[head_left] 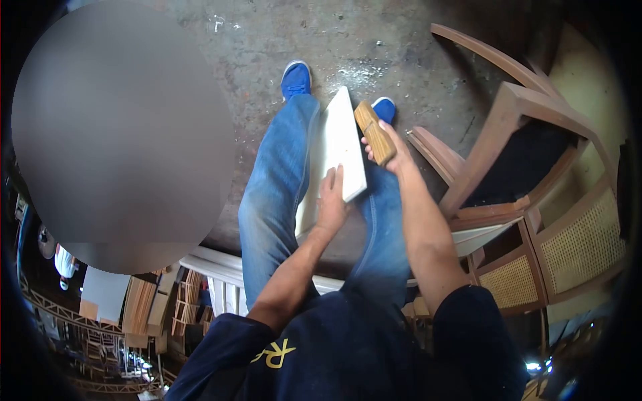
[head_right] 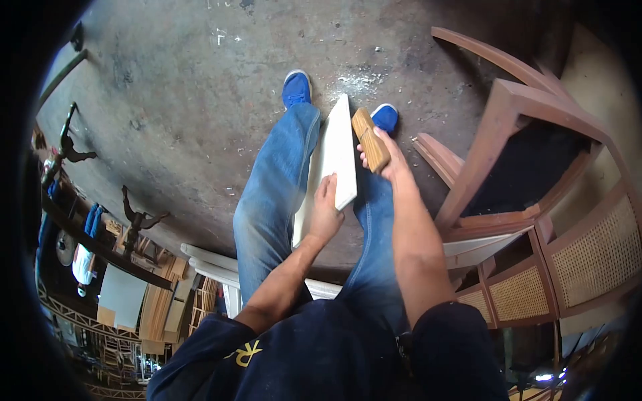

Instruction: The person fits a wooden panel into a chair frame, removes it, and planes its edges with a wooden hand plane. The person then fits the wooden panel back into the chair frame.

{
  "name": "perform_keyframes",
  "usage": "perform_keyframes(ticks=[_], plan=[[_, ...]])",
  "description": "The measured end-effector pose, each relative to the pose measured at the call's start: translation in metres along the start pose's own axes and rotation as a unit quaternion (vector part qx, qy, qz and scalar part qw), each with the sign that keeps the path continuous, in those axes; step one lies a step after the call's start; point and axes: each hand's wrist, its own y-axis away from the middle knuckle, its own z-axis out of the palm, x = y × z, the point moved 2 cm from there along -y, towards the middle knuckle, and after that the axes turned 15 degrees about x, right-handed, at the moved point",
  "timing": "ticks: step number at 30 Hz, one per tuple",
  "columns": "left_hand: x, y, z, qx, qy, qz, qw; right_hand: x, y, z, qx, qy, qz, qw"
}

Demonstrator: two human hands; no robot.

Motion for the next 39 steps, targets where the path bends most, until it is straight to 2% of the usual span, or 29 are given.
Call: perform_keyframes(ticks=[2, 4, 5, 8, 12, 16, 18, 20, 21, 24, 25, 28, 30, 32, 33, 34, 36, 37, 38, 39], plan=[[-0.005, -0.005, -0.004, 0.02, 0.054, 0.025, 0.998, 0.025, 0.034, -0.018, -0.07, -0.101, -0.008, 0.992], [-0.004, -0.006, -0.013, 0.053, 0.076, 0.049, 0.994, 0.04, 0.045, -0.03, 0.047, 0.018, -0.047, 0.998], [-0.003, -0.002, -0.017, 0.057, 0.092, 0.03, 0.994, 0.045, 0.05, -0.035, 0.066, 0.063, -0.053, 0.994], [-0.002, -0.001, -0.033, 0.102, 0.089, 0.03, 0.99, 0.053, 0.096, -0.038, -0.028, -0.004, -0.087, 0.996], [-0.003, 0.008, -0.043, 0.12, 0.115, 0.013, 0.986, 0.054, 0.146, -0.042, 0.022, 0.15, -0.183, 0.971], [0.006, 0.012, -0.061, 0.124, 0.177, 0.024, 0.976, 0.073, 0.193, -0.053, -0.081, 0.061, -0.17, 0.98], [0.016, 0.018, -0.067, 0.123, 0.251, 0.048, 0.959, 0.08, 0.209, -0.058, -0.03, 0.16, -0.214, 0.963], [0.052, 0.029, -0.086, 0.108, 0.246, 0.005, 0.963, 0.089, 0.231, -0.064, -0.046, 0.196, -0.246, 0.948], [0.069, 0.035, -0.096, 0.135, 0.222, 0.007, 0.966, 0.093, 0.241, -0.068, -0.072, 0.198, -0.258, 0.943], [0.073, 0.031, -0.107, 0.204, 0.257, 0.05, 0.943, 0.105, 0.275, -0.072, -0.096, 0.125, -0.313, 0.937], [0.076, 0.031, -0.113, 0.194, 0.277, 0.015, 0.941, 0.105, 0.284, -0.076, -0.102, 0.129, -0.324, 0.932], [0.082, 0.022, -0.138, 0.125, 0.2, -0.032, 0.971, 0.116, 0.289, -0.106, -0.052, 0.133, -0.39, 0.91], [0.098, 0.024, -0.138, 0.162, 0.312, 0.038, 0.935, 0.129, 0.288, -0.139, -0.006, 0.093, -0.43, 0.898], [0.12, 0.034, -0.148, 0.166, 0.352, 0.031, 0.921, 0.141, 0.289, -0.159, 0.035, 0.025, -0.461, 0.886], [0.125, 0.038, -0.155, 0.176, 0.371, 0.027, 0.911, 0.152, 0.307, -0.162, 0.049, -0.064, -0.425, 0.902], [0.128, 0.036, -0.159, 0.17, 0.348, 0.031, 0.921, 0.158, 0.305, -0.172, 0.104, -0.101, -0.435, 0.889], [0.124, 0.038, -0.167, 0.173, 0.294, 0.029, 0.939, 0.175, 0.282, -0.205, 0.14, -0.179, -0.463, 0.857], [0.11, 0.028, -0.163, 0.167, 0.34, 0.027, 0.925, 0.181, 0.273, -0.217, 0.176, -0.241, -0.444, 0.845], [0.106, 0.024, -0.166, 0.181, 0.269, 0.0, 0.946, 0.184, 0.276, -0.225, 0.183, -0.292, -0.434, 0.833], [0.118, 0.038, -0.171, 0.178, 0.287, 0.019, 0.941, 0.188, 0.272, -0.242, 0.223, -0.283, -0.405, 0.84]])
